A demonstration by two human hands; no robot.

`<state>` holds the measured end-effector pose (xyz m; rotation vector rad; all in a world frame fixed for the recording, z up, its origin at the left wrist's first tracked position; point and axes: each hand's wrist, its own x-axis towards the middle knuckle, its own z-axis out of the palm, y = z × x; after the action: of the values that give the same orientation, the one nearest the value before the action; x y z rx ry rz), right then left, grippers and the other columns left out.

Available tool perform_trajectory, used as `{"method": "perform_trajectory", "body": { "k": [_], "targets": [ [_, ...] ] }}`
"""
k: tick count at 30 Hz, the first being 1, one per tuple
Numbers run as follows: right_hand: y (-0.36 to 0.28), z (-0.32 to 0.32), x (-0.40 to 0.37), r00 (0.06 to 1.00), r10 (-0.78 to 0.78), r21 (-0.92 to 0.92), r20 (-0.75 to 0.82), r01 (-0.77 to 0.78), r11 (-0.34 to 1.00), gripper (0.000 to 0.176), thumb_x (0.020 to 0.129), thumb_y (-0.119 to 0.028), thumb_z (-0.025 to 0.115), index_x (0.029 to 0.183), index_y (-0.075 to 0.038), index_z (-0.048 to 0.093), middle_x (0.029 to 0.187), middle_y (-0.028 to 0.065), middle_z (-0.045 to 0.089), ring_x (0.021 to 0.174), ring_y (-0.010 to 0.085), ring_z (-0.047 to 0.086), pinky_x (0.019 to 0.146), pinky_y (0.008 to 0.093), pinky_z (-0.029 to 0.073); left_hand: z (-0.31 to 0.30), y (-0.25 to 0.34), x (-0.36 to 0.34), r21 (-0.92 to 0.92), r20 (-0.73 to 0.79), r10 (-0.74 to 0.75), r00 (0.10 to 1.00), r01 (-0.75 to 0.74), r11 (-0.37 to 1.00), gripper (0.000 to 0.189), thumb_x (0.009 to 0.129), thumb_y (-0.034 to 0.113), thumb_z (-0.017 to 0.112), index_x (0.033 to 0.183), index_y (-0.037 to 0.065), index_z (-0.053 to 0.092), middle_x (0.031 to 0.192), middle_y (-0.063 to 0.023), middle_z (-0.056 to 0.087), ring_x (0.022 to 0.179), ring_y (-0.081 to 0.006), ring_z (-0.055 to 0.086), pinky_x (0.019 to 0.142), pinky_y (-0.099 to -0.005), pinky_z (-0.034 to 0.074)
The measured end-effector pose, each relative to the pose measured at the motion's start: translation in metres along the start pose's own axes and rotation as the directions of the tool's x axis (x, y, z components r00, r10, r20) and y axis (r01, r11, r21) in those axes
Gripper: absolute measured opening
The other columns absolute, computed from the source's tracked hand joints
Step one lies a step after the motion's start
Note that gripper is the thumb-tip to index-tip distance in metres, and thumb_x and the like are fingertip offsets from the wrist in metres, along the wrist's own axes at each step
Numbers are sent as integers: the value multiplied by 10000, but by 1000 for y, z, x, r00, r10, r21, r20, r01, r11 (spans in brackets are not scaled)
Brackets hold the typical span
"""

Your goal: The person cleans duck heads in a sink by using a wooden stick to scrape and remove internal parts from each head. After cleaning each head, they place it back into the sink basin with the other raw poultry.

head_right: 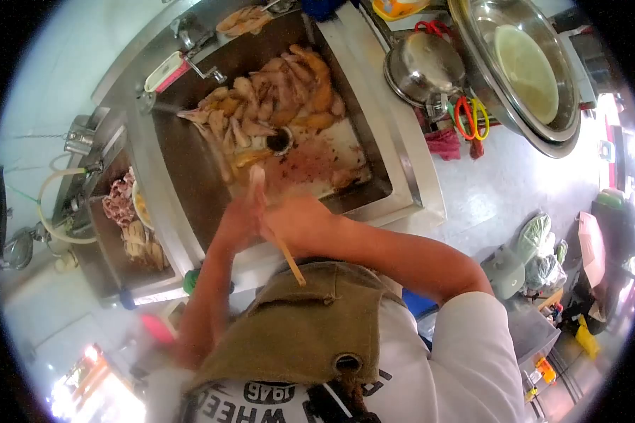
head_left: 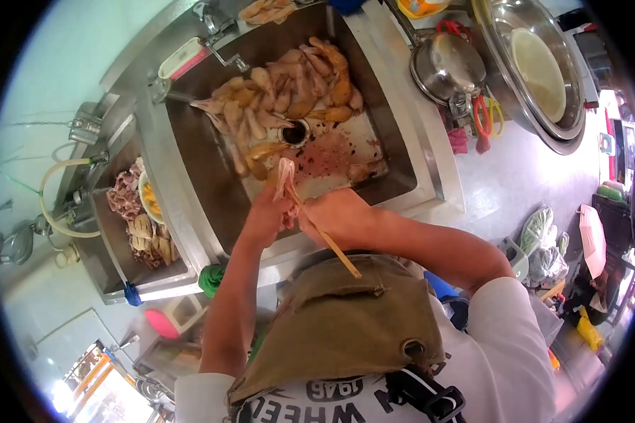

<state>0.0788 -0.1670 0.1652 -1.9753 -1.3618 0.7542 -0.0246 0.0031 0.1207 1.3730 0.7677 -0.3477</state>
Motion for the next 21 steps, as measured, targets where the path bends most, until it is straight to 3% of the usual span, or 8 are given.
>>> {"method": "perform_trajectory", "body": {
  "k": [3,5,8,10,12,14,19,21],
  "targets": [
    [2,6,-10,984,-149,-8,97,150,989,173,806,-223,561,710,-81,584,575,132,562,514,361,579,464,457,462,3,-4,1,-26,8,-37,999,37,999,282,807,44,540,1086,76,517,798,-37,574,625,-115,520,505,-253,417],
    [10,12,-8,989,-109,-96,101,119,988,164,786,-229,566,707,-87,591,579,120,570,513,355,578,466,449,462,9,4,4,-183,2,-184,983,181,966,280,802,47,554,1078,79,518,806,-27,570,631,-112,518,508,-252,416],
    [17,4,-2,993,-55,-131,105,68,989,158,762,-228,571,677,-97,591,589,111,577,514,351,572,462,439,456,15,14,-4,-33,123,-102,987,107,994,260,803,54,562,1058,86,524,824,-17,567,633,-108,512,514,-246,409],
    [18,3,2,994,-84,-81,65,90,993,164,761,-228,567,660,-100,588,596,110,577,524,348,573,468,436,457,8,-4,8,-55,51,-89,995,91,994,247,799,55,562,1041,89,530,828,-13,564,637,-108,511,520,-246,407],
    [18,26,-6,989,-149,24,-15,149,988,176,772,-230,557,656,-100,583,602,112,577,543,342,580,486,437,465,-2,-18,9,-12,62,-104,993,105,994,363,836,118,554,1186,125,457,915,-20,552,695,-113,509,570,-257,432],
    [31,27,-2,995,-97,-41,-22,96,994,178,773,-222,555,645,-100,580,609,115,578,562,339,583,505,435,472,-11,-19,11,96,160,-128,979,113,989,623,915,243,537,1493,196,306,1083,-37,531,807,-124,506,665,-280,483],
    [15,26,2,988,34,-37,149,-29,999,146,765,-199,557,665,-95,582,627,106,589,604,323,604,540,435,486,-11,-16,15,259,132,-151,980,113,959,618,919,211,516,1495,188,293,1173,-32,547,777,-129,497,650,-296,477],
    [21,15,7,983,99,-97,153,-84,992,138,761,-200,558,671,-98,586,637,103,593,611,317,612,545,430,493,-7,-15,18,230,170,-163,972,121,966,626,917,202,512,1498,188,279,1209,-29,547,747,-130,488,626,-282,462]
  ]
}}
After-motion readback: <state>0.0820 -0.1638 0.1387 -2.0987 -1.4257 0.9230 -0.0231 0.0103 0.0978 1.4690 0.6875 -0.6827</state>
